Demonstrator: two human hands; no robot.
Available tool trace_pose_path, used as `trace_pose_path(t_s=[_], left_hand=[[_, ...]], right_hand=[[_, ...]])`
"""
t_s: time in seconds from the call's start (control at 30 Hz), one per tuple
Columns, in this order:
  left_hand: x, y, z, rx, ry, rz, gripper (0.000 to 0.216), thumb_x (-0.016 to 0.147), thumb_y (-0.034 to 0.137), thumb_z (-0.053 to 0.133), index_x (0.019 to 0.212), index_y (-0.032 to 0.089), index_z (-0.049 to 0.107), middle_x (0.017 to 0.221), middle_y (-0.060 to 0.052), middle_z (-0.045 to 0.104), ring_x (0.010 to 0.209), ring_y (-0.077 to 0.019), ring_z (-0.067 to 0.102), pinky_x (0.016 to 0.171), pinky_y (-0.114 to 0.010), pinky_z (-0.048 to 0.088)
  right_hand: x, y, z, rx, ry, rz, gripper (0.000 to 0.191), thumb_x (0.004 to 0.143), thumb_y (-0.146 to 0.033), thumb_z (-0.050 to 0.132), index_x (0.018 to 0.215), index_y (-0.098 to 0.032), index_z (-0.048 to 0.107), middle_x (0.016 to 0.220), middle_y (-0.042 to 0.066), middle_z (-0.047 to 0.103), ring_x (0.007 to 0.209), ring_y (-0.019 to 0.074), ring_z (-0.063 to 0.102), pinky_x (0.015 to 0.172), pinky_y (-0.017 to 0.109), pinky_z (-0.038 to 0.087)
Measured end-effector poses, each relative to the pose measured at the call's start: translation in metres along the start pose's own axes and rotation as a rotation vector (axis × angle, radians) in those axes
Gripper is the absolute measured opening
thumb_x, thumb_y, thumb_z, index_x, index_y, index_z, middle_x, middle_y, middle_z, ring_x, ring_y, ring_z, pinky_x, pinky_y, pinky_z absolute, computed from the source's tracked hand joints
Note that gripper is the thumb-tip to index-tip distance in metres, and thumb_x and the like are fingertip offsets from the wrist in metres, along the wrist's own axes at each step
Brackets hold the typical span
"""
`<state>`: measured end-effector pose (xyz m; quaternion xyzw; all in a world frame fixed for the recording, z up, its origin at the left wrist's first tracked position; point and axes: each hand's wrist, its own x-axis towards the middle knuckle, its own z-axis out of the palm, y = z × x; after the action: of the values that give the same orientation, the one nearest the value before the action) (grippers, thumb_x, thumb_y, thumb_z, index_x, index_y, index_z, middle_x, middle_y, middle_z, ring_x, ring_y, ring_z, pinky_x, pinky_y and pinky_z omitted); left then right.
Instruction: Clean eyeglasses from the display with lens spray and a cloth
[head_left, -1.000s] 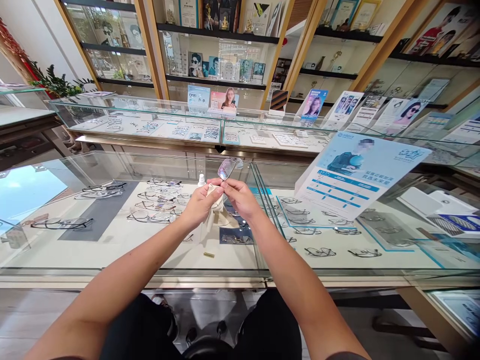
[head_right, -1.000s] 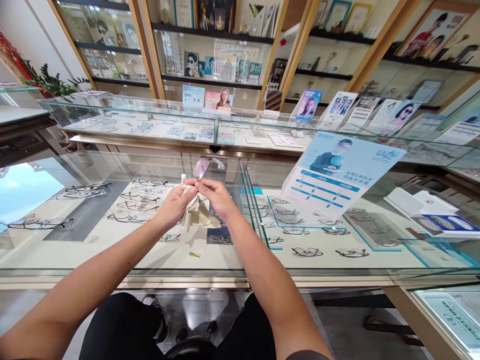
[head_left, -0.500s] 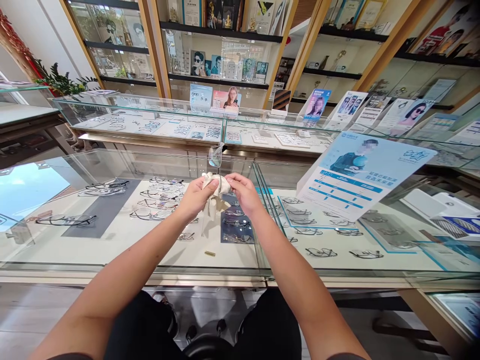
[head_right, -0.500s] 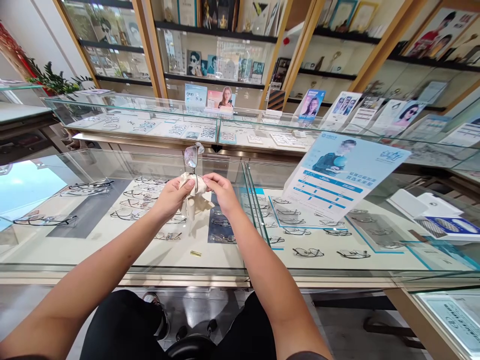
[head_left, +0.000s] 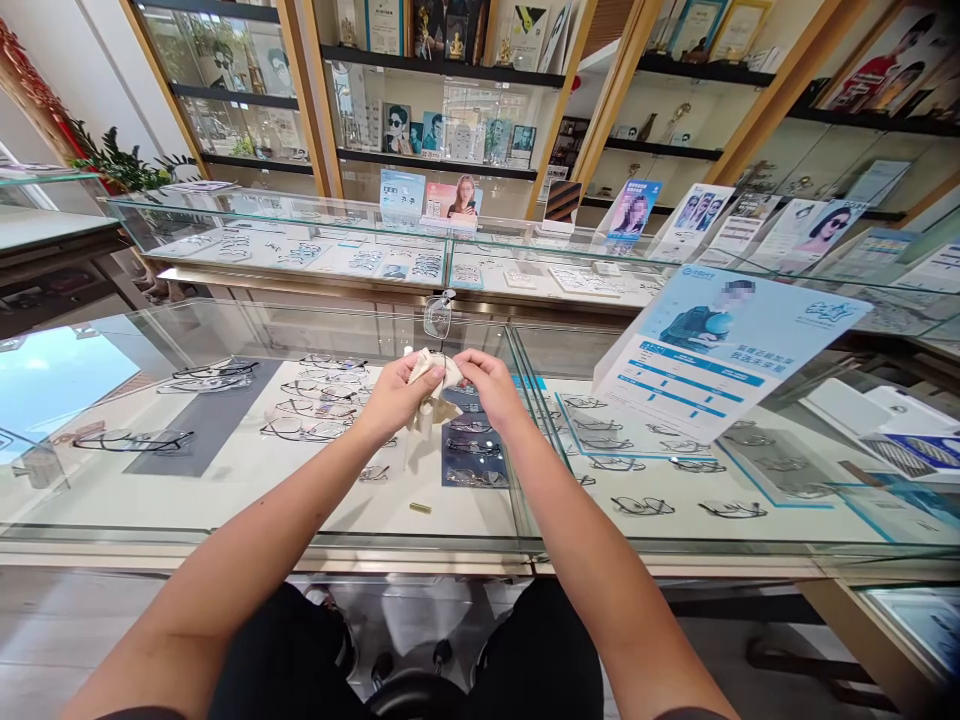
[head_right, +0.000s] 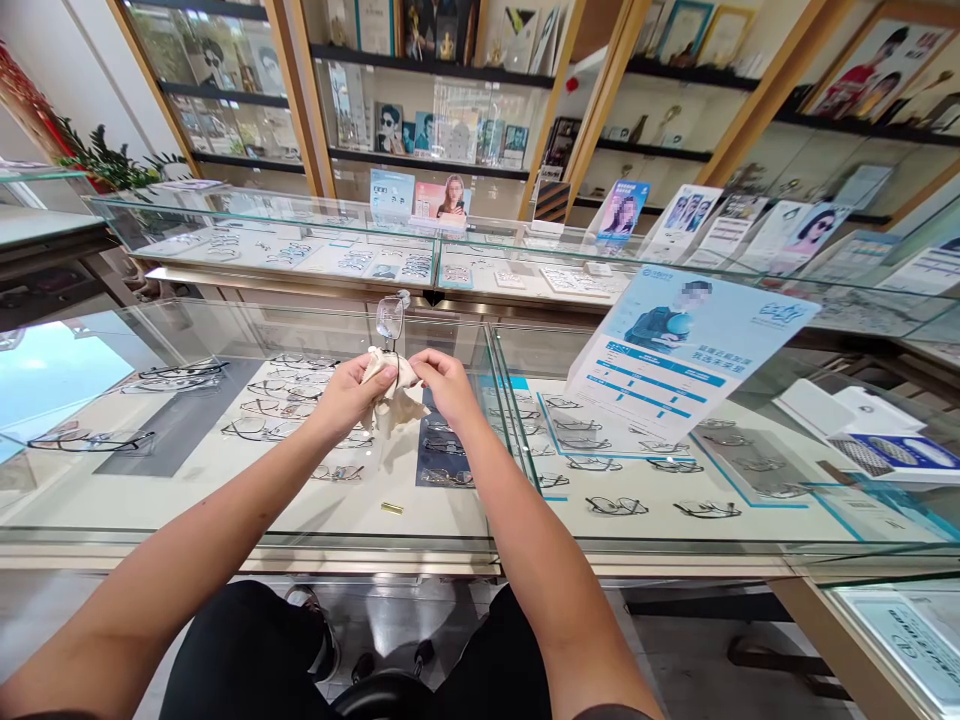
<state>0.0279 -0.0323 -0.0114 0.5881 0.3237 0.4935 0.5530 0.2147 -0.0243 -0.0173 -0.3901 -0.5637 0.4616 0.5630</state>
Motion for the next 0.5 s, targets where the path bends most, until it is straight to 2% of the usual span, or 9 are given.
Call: trace_pose_path(t_s=[0.23,0.5], left_hand=[[-0.0007,0.0027,-0.001,0.03,-0.02,0.015,0.06,0.077,0.072,0.091,0.093,0.017,0.073,0.075,-0.001,0.066,0.063,-0.0129,0.055,0.059,-0.026,0.043],[0.0002,0.0044,-0.0032,0.028,-0.042,0.056,0.059,0.081,0.071,0.088,0.097,0.016,0.072,0.084,-0.003,0.069,0.071,-0.0141,0.057,0.065,-0.026,0.044]], right_hand=[[-0.0015,-0.0017,-0.0016,0.013,-0.106,0.002,0.015,0.083,-0.037,0.073,0.079,-0.024,0.077,0.076,-0.003,0.067,0.071,0.0149,0.056,0.072,0.03,0.042],[-0.0012,-0.0008,-0.0041,0.116,-0.193,0.058,0.021,0.084,-0.043,0.078,0.085,-0.023,0.078,0.081,-0.002,0.069,0.076,0.0153,0.059,0.075,0.03,0.044]])
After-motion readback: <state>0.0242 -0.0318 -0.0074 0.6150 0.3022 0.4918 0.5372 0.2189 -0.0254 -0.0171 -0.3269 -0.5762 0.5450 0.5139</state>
